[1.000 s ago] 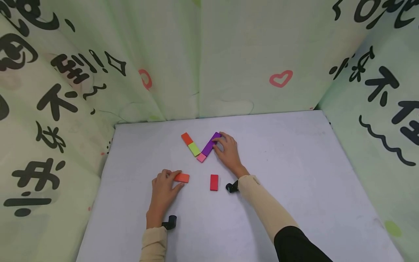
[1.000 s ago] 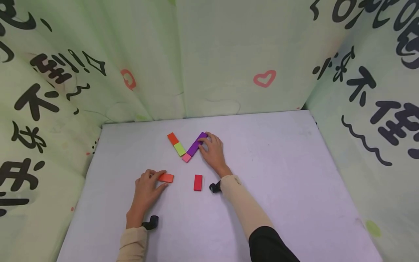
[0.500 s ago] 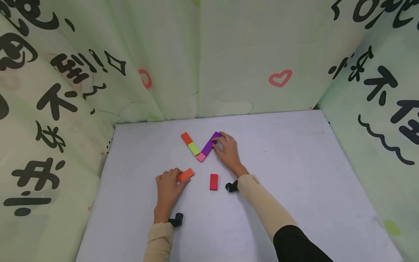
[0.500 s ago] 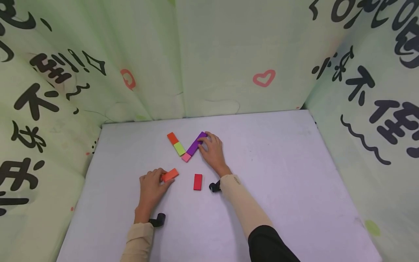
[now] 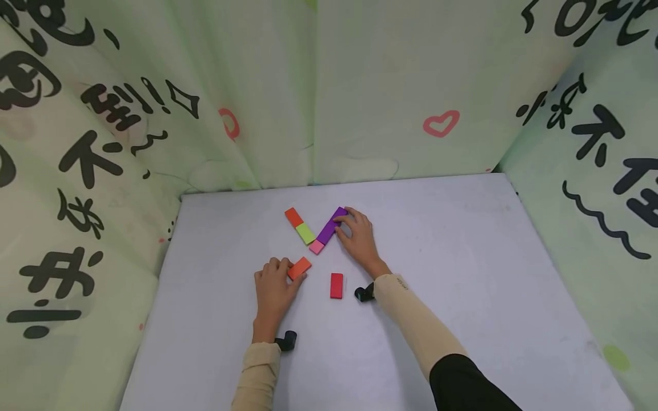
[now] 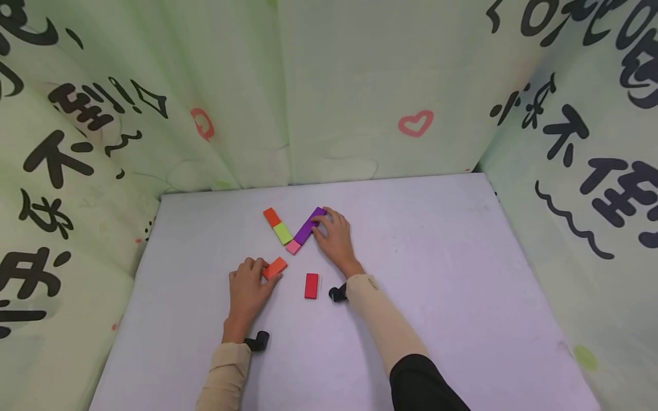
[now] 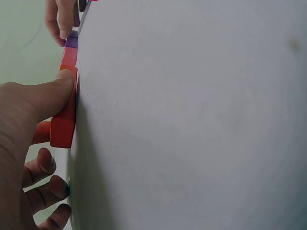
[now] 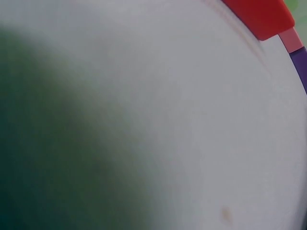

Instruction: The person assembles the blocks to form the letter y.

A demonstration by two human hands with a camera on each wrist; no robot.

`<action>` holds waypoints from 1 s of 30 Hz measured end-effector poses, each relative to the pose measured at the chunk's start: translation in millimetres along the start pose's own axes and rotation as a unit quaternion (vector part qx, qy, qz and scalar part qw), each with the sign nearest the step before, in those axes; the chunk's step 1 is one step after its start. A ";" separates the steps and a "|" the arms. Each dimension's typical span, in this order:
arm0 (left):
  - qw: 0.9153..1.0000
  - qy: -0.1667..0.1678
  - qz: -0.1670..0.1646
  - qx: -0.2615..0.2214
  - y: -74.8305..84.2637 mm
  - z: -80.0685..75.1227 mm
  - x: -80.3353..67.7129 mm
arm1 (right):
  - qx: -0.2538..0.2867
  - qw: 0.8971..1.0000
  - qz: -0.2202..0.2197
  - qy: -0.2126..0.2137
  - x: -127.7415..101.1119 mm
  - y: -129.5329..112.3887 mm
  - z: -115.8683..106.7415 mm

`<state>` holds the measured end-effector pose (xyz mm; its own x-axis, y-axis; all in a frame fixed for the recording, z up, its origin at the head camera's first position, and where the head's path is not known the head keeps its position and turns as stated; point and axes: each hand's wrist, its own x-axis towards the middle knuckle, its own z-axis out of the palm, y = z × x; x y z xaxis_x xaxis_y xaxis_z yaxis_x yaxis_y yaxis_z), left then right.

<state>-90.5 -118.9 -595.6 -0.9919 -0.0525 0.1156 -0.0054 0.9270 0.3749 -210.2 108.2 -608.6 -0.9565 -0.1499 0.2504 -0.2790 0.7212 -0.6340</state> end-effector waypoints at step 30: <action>1.000 0.008 0.016 -0.001 15.8 10.9 15.2 | 0.001 1.000 -0.007 0.005 0.1 -0.2 -1.3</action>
<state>-107.0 -101.0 -597.9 -0.9894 -0.0280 0.1425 0.0275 0.9274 0.3730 -210.1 108.9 -607.6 -0.9517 -0.1526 0.2663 -0.2920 0.7172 -0.6327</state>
